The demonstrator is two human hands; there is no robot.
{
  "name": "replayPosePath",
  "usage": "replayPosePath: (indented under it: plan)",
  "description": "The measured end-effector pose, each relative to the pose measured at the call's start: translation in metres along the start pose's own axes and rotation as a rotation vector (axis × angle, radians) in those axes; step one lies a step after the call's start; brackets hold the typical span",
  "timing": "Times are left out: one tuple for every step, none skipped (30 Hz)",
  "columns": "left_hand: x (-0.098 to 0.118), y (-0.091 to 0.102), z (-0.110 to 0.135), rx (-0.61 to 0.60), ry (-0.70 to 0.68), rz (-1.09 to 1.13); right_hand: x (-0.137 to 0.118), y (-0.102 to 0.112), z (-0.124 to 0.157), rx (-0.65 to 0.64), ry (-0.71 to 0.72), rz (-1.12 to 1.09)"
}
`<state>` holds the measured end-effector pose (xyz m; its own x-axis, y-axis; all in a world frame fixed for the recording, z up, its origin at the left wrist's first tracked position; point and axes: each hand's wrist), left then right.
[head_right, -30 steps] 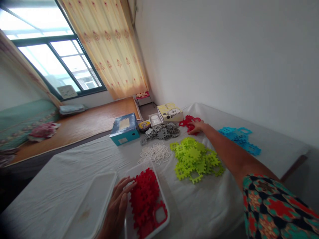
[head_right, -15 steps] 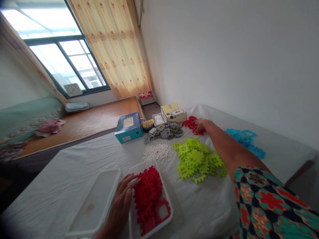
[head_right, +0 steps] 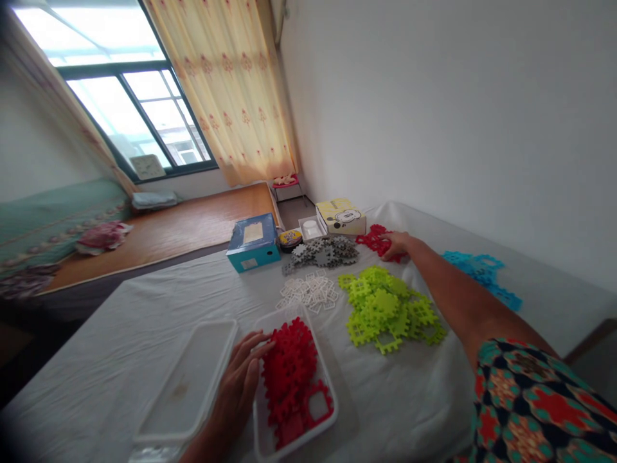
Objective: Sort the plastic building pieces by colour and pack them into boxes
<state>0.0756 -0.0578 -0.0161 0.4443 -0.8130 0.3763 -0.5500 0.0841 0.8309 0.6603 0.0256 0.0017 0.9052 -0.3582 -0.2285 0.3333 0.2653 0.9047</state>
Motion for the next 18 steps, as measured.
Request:
replayPosePath:
  plan:
    - [0.000, 0.000, 0.000, -0.001, -0.003, -0.001, 0.000, -0.001, 0.001, 0.031, -0.016, 0.021]
    - [-0.001, 0.000, 0.000, -0.002, -0.003, 0.000, 0.001, -0.002, 0.002, 0.050, -0.034, 0.026]
    - [-0.001, -0.001, 0.000, -0.003, -0.004, 0.003, 0.001, -0.003, 0.003, 0.052, -0.051, 0.016]
    - [-0.002, -0.002, 0.001, -0.005, -0.003, 0.008, 0.002, -0.003, 0.004, 0.036, -0.066, -0.003]
    - [-0.003, -0.003, 0.001, -0.008, -0.002, 0.013, 0.001, -0.002, 0.004, 0.009, -0.080, -0.025]
    - [-0.003, -0.003, 0.001, -0.009, -0.001, 0.017, 0.001, -0.001, 0.005, -0.024, -0.091, -0.045]
    - [-0.004, -0.004, 0.001, -0.012, -0.002, 0.020, -0.001, 0.001, 0.005, -0.059, -0.095, -0.060]
    - [-0.004, -0.004, 0.001, -0.012, -0.004, 0.021, -0.002, 0.002, 0.004, -0.090, -0.092, -0.068]
    - [-0.004, -0.004, 0.001, -0.012, -0.007, 0.020, -0.003, 0.004, 0.004, -0.115, -0.086, -0.071]
    - [-0.004, -0.003, 0.000, -0.012, -0.011, 0.016, -0.005, 0.005, 0.003, -0.130, -0.076, -0.068]
    - [-0.003, -0.003, 0.000, -0.011, -0.016, 0.011, -0.006, 0.005, 0.003, -0.132, -0.069, -0.056]
    - [-0.003, -0.002, 0.000, -0.012, -0.021, 0.006, -0.007, 0.005, 0.002, -0.116, -0.070, -0.030]
    - [-0.002, -0.001, -0.001, -0.011, -0.025, 0.001, -0.008, 0.005, 0.002, -0.087, -0.078, 0.009]
    - [-0.001, -0.001, -0.001, -0.008, -0.028, -0.003, -0.009, 0.004, 0.002, -0.053, -0.089, 0.057]
    - [-0.001, 0.000, -0.001, -0.005, -0.029, -0.005, -0.010, 0.003, 0.002, -0.021, -0.098, 0.104]
    - [0.000, 0.000, -0.002, 0.000, -0.028, -0.006, -0.011, 0.002, 0.004, 0.007, -0.106, 0.141]
    - [0.000, 0.001, -0.002, 0.003, -0.027, -0.007, -0.012, 0.001, 0.006, 0.031, -0.112, 0.165]
    - [0.000, 0.001, -0.002, 0.005, -0.028, -0.006, -0.014, -0.001, 0.009, 0.050, -0.118, 0.173]
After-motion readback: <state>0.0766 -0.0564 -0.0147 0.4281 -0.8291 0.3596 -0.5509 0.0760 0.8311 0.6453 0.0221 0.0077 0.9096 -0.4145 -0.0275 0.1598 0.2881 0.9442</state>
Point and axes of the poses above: each hand's wrist, its own z-axis away from the middle knuckle, its own y-axis out of the back of the hand, x = y × z, and after that the axes turned 12 degrees about -x, right-handed
